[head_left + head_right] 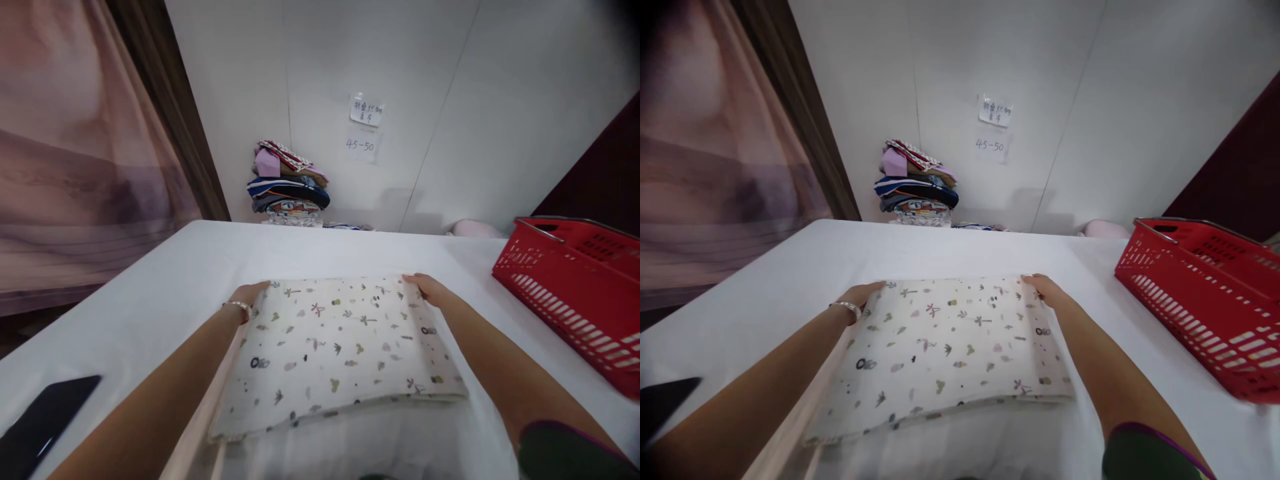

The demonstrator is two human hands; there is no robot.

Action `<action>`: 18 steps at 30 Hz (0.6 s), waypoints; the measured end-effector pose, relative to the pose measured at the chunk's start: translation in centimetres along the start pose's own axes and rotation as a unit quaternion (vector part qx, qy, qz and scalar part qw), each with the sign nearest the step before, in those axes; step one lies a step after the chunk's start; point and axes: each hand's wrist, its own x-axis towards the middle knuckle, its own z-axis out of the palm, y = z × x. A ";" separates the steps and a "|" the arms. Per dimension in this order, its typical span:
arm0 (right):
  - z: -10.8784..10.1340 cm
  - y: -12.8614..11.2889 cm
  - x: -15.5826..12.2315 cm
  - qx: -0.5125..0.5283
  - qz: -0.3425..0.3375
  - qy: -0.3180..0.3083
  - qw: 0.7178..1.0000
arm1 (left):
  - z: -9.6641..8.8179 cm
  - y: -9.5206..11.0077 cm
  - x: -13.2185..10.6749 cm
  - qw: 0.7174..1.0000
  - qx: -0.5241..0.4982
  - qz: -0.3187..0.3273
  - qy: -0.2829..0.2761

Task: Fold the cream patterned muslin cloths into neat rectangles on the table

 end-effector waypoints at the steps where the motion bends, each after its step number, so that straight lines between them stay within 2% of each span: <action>1: 0.2 0.1 0.1 -0.007 -0.008 0.006 1.000 | 0.1 -0.1 0.2 1.000 0.023 0.005 0.007; 6: 1.3 0.2 0.4 -0.086 -0.042 0.085 0.992 | 1.0 -0.5 0.3 0.991 0.118 0.049 0.047; 10: 1.8 0.6 0.6 -0.185 -0.090 0.163 0.965 | 1.7 -1.1 0.2 0.964 0.235 0.109 0.054; 13: 2.1 1.1 0.6 -0.243 -0.098 0.172 0.949 | 1.9 -1.3 0.3 0.944 0.297 0.132 0.049; 18: 2.6 1.3 0.5 -0.296 -0.107 0.166 0.935 | 1.8 -1.5 0.2 0.938 0.312 0.144 0.053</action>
